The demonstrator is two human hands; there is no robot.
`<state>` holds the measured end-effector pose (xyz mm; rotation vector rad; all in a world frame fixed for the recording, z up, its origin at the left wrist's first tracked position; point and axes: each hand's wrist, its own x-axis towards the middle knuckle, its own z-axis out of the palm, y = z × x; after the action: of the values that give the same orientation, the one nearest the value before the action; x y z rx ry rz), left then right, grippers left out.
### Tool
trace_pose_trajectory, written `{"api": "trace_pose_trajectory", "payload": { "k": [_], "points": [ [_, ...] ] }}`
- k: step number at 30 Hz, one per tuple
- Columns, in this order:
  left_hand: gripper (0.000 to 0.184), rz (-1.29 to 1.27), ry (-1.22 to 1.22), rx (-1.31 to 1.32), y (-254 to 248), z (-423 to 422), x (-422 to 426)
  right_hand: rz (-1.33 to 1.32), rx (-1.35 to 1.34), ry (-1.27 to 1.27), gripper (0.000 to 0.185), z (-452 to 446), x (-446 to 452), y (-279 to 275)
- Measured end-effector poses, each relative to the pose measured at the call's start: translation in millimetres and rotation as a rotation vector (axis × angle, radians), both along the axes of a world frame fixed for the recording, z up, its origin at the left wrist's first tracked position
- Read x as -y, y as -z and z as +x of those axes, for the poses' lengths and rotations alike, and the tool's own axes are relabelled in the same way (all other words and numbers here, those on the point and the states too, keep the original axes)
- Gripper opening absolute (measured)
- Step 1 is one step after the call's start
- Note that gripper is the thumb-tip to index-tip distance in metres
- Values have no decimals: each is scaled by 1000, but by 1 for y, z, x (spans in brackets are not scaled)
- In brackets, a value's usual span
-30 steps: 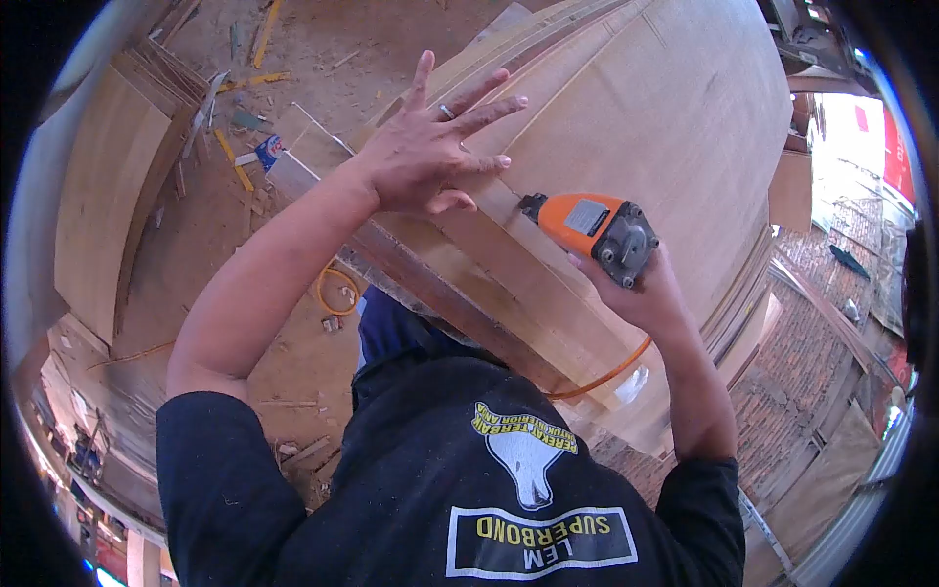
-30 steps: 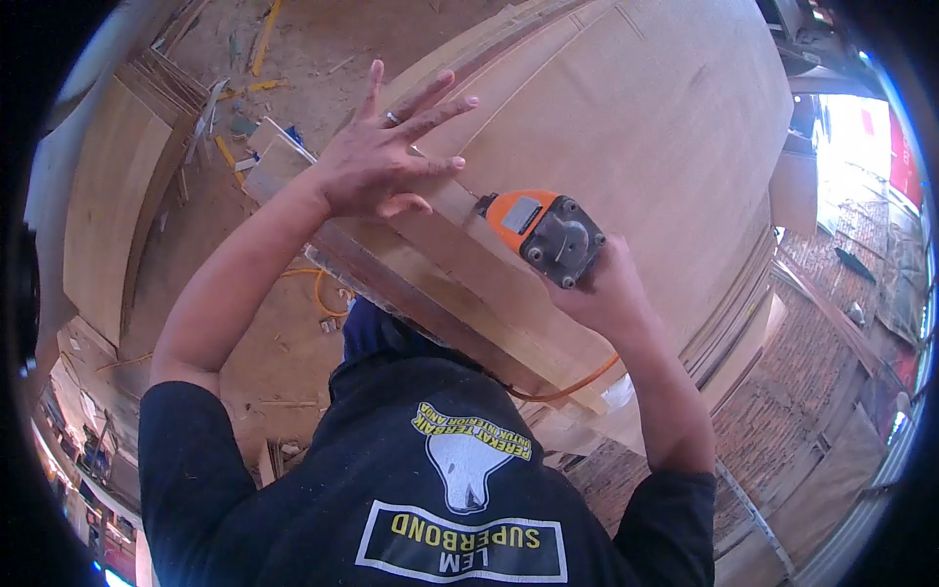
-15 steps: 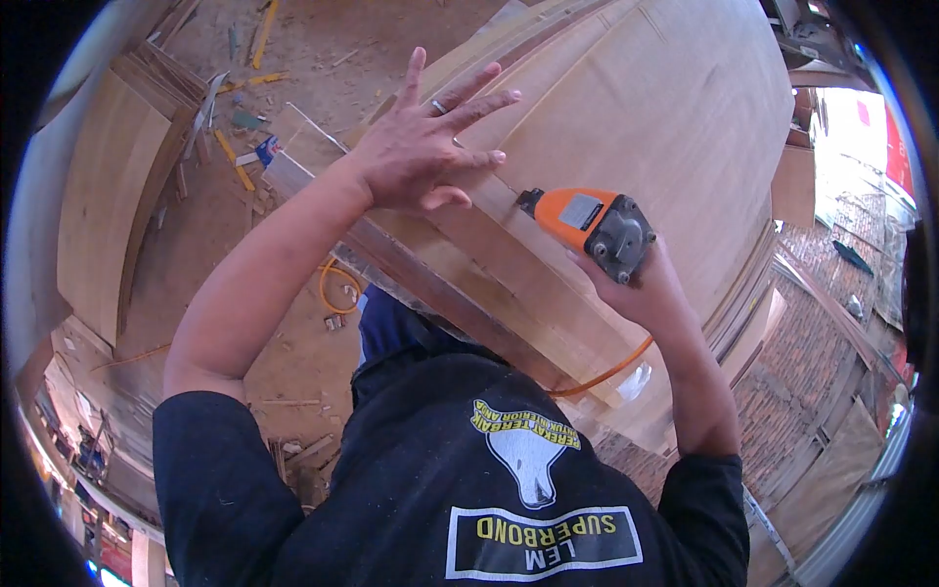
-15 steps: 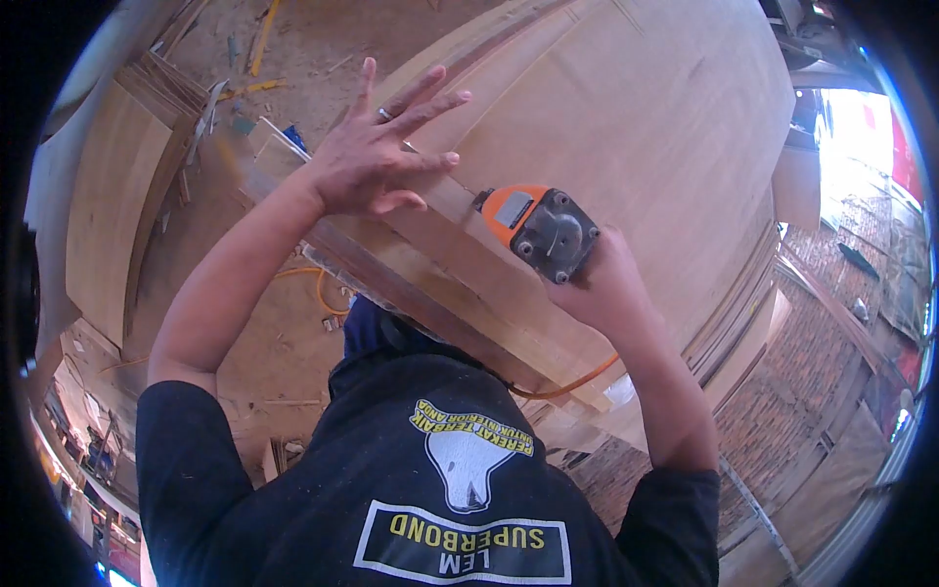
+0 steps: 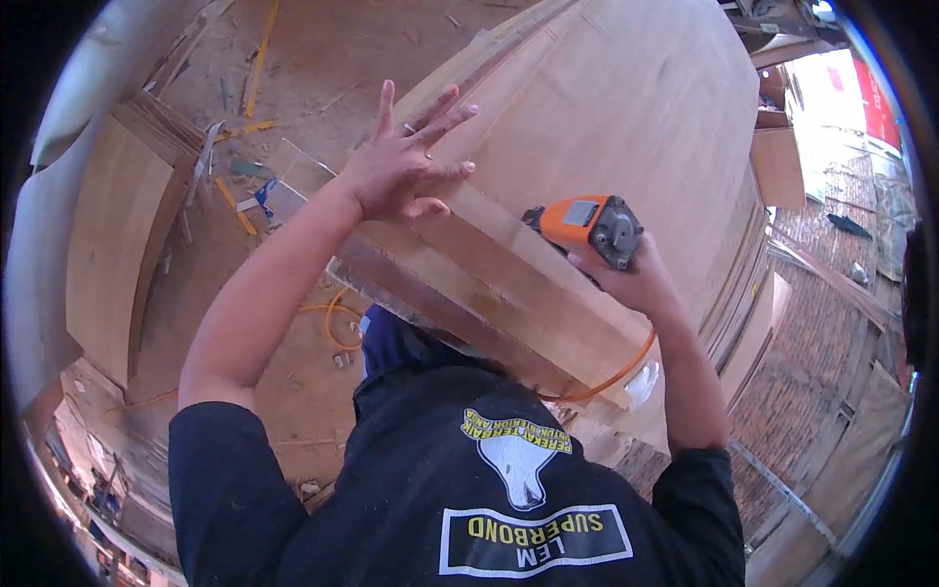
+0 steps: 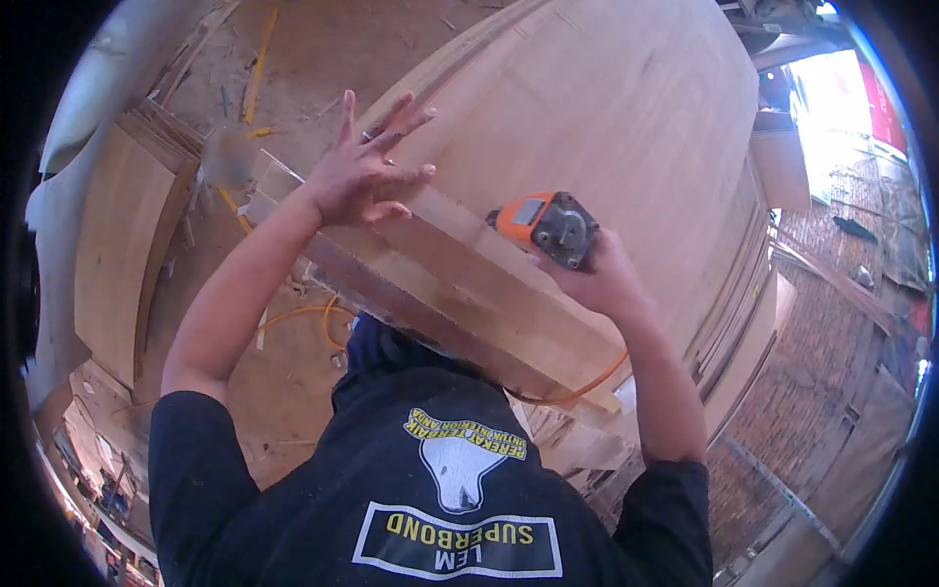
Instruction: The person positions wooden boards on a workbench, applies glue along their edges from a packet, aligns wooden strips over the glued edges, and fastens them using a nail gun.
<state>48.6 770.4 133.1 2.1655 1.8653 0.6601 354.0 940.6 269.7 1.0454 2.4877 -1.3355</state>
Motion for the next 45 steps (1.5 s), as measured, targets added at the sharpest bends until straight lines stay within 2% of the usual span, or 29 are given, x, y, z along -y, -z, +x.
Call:
{"api": "trace_pose_trajectory", "payload": {
  "k": [4,10,16,19,22,25,31,34,37,40,41,43,45],
  "points": [
    [64,-10,-7,4,0,2,-3,77,99,7,38,20,-2,-10],
    [63,-5,-6,43,1,2,-2,-9,12,23,37,27,4,-1],
    [62,0,-16,18,-1,2,-2,9,91,5,41,19,2,2],
    [63,-10,-17,45,-4,2,0,-5,21,13,36,14,6,3],
    [64,6,-14,58,-2,2,0,-54,90,72,36,7,10,-4],
    [63,-19,-16,13,-2,1,-2,39,29,-17,35,10,8,1],
    [64,-14,-8,-5,0,0,-2,-73,36,25,38,18,4,8],
    [62,-6,8,1,-3,-1,-2,-36,102,-14,36,17,6,5],
    [62,-94,0,-35,-14,2,-3,-157,-177,54,43,29,9,26],
    [67,-49,-27,-81,-10,9,0,-217,350,112,48,32,22,-24],
    [68,-31,-33,-97,-12,14,2,-185,287,119,47,48,27,-25],
    [83,-95,-49,-128,-30,20,5,-119,174,144,45,93,31,-22],
    [99,68,-17,72,-20,18,7,-285,61,327,45,147,37,-15]
  ]
}}
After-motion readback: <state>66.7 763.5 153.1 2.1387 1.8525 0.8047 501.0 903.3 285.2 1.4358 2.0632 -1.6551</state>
